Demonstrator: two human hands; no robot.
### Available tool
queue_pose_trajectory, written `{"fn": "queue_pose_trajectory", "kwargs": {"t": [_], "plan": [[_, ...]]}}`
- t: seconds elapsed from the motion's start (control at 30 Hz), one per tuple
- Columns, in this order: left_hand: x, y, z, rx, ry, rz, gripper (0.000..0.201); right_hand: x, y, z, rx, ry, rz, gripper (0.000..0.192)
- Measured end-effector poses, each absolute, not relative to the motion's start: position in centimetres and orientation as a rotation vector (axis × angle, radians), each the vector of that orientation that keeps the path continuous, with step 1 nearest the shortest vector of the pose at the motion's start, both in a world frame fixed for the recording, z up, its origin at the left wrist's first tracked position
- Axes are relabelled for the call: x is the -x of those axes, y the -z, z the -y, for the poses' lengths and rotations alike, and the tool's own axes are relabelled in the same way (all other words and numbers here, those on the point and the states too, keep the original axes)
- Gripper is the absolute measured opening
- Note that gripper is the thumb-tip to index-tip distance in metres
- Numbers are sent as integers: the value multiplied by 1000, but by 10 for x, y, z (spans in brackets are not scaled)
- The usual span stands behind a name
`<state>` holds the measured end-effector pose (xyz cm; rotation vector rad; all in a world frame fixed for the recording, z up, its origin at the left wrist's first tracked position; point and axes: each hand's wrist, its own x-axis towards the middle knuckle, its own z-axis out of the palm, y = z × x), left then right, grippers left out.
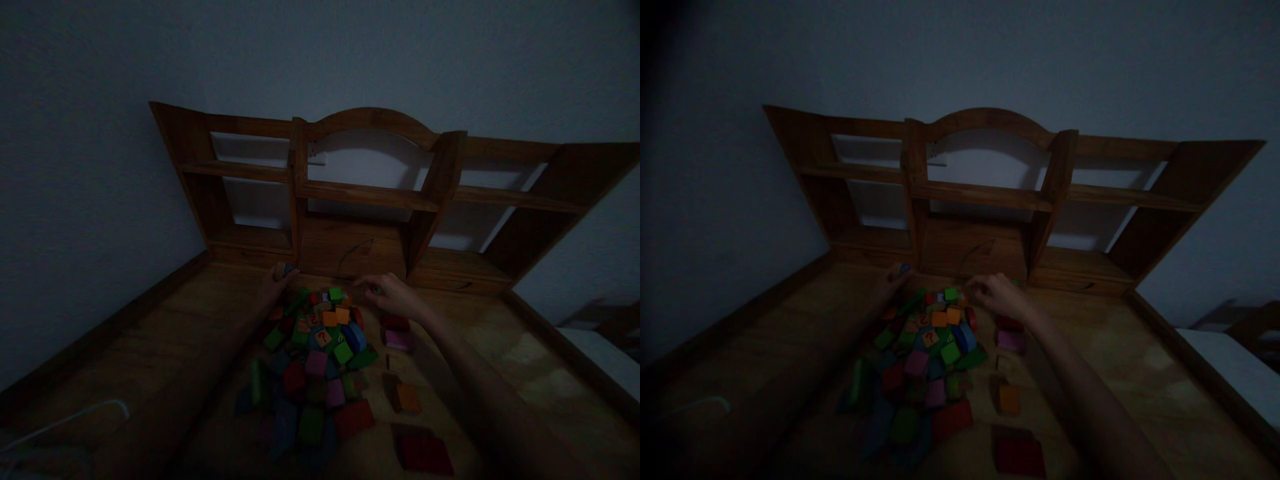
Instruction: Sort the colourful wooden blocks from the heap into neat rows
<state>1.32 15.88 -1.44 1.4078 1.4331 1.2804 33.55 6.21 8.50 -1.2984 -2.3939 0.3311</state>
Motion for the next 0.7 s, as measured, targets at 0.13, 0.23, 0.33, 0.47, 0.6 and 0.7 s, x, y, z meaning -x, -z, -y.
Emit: {"fn": "queue_pose_trajectory", "kwargs": {"t": [0.13, 0.23, 0.33, 0.47, 0.6, 0.7], "plan": [[-14, 17, -161, -1324, -1327, -1359, 52, -335, -84, -62, 1302, -315, 2383, 34], [-15, 20, -159, -1315, -1362, -1260, 50, -336, -83, -63, 1315, -308, 2396, 33], [-15, 22, -158, -1339, -1353, -1217, 52, -337, -82, -63, 1307, -287, 2407, 32], [-15, 25, -160, -1403, -1322, -1255, 53, -337, -81, -63, 1326, -244, 2403, 31], [-15, 26, -163, -1416, -1311, -1280, 48, -337, -81, -63, 1339, -235, 2435, 31], [-14, 27, -164, -1429, -1311, -1312, 47, -338, -81, -63, 1359, -212, 2446, 30]]}}
